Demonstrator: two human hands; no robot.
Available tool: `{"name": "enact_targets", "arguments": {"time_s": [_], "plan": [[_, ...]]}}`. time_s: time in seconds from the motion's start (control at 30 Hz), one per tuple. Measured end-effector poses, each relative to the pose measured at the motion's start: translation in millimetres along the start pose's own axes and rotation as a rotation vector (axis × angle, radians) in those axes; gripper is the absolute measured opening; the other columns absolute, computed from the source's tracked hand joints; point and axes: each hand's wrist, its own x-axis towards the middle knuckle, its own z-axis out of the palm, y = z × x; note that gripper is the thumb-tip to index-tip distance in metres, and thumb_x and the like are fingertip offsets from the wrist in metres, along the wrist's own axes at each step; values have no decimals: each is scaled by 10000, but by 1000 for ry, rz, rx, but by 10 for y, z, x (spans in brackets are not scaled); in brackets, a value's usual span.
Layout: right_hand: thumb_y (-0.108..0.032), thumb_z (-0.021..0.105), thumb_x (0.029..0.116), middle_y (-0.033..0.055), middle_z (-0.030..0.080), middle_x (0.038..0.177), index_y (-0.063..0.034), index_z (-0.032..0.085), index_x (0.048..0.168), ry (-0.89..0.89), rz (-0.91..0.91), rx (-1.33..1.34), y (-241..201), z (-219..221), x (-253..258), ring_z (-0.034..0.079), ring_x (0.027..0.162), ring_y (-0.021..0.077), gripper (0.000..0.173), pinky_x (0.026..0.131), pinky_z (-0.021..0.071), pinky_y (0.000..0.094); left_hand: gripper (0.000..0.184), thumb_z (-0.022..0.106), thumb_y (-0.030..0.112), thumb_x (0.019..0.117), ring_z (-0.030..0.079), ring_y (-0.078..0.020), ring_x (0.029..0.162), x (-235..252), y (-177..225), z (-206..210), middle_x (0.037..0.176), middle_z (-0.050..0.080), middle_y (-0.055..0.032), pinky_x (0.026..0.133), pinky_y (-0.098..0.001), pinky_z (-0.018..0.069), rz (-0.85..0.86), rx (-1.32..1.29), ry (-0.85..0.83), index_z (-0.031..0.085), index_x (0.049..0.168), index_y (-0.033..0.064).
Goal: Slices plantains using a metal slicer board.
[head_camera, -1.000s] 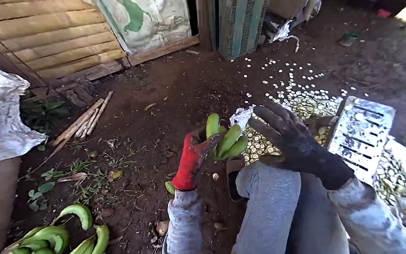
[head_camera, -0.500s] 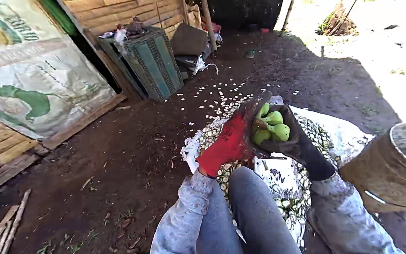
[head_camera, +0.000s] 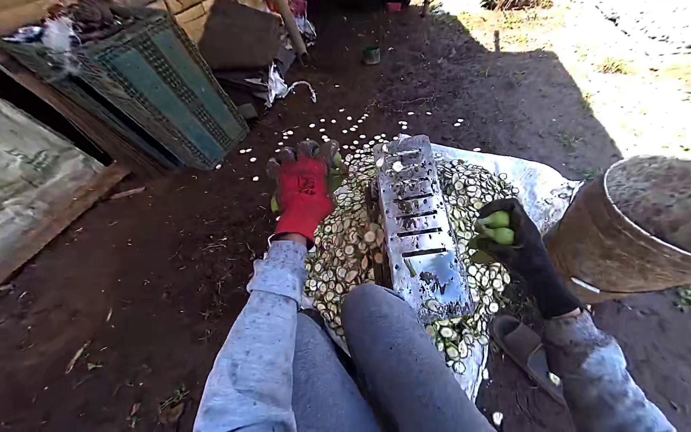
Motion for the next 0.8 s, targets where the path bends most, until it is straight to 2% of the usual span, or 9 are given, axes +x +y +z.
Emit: {"name": "enact_targets", "arguments": {"time_s": [0.1, 0.2, 0.27, 0.37, 0.43, 0.5, 0.63, 0.7, 0.8], "plan": [[50, 714, 766, 62, 645, 1153, -118, 515, 1335, 80, -23, 317, 518, 582, 202, 664, 852, 136, 626, 683, 595, 308, 1025, 916, 127, 650, 512, -375, 1341, -7, 432, -76, 1493, 487, -215, 1070, -583, 444, -124, -590, 158, 414, 1543, 138], [13, 740, 747, 76, 664, 1148, -58, 559, 1269, 145, 30, 252, 879, 925, 22, 665, 934, 151, 557, 781, 589, 342, 1057, 906, 64, 714, 573, -199, 1247, -133, 871, -104, 1427, 525, -211, 1058, -317, 481, -293, -1126, 259, 273, 1556, -23], [-80, 767, 753, 97, 679, 1112, 22, 596, 1182, 152, 15, 212, 982, 964, -342, 668, 988, 141, 473, 877, 580, 336, 954, 881, 127, 786, 616, -197, 1143, -338, 1004, 29, 1352, 578, -168, 943, -339, 544, -367, -1230, 239, 300, 1535, 20], [-262, 806, 795, 57, 682, 1090, -8, 653, 1071, 130, -103, 193, 994, 922, -457, 644, 1049, 69, 405, 955, 543, 255, 879, 877, 165, 792, 641, -225, 1053, -533, 1143, 503, 1264, 621, -121, 830, -420, 577, -510, -1401, 234, 366, 1506, 127], [-194, 773, 776, 87, 693, 1060, 22, 681, 1031, 180, -163, 120, 1085, 965, 1, 656, 1009, 98, 346, 920, 554, 278, 827, 877, 193, 789, 652, -186, 947, -528, 1199, 769, 1160, 647, -99, 750, -389, 581, -610, -1490, 239, 414, 1472, 130], [-78, 723, 759, 169, 677, 1076, 56, 680, 1048, 198, -253, 4, 1230, 1025, 718, 656, 1001, 211, 321, 898, 554, 362, 757, 882, 227, 787, 656, -151, 837, -506, 1218, 857, 1048, 656, -79, 673, -345, 580, -678, -1543, 243, 457, 1402, 112], [-47, 708, 849, 218, 692, 1096, 25, 708, 1091, 242, -402, -211, 1319, 1129, 1866, 662, 1046, 341, 253, 913, 537, 475, 827, 904, 200, 767, 652, -183, 957, -450, 1154, 858, 1160, 648, -116, 775, -376, 579, -702, -1432, 311, 440, 1442, 85], [-54, 725, 859, 218, 683, 1141, 13, 707, 1108, 214, -373, -255, 1240, 1067, 1723, 660, 1072, 336, 258, 918, 539, 470, 832, 893, 183, 778, 651, -182, 995, -469, 1103, 812, 1200, 641, -109, 805, -382, 579, -719, -1445, 332, 426, 1461, 97], [-73, 737, 849, 174, 675, 1176, -13, 708, 1089, 198, -370, -202, 1224, 939, 655, 660, 1119, 257, 249, 954, 566, 397, 733, 875, 183, 784, 685, -131, 893, -497, 1017, 781, 1084, 673, -50, 713, -327, 605, -691, -1558, 408, 472, 1393, 121]]}}
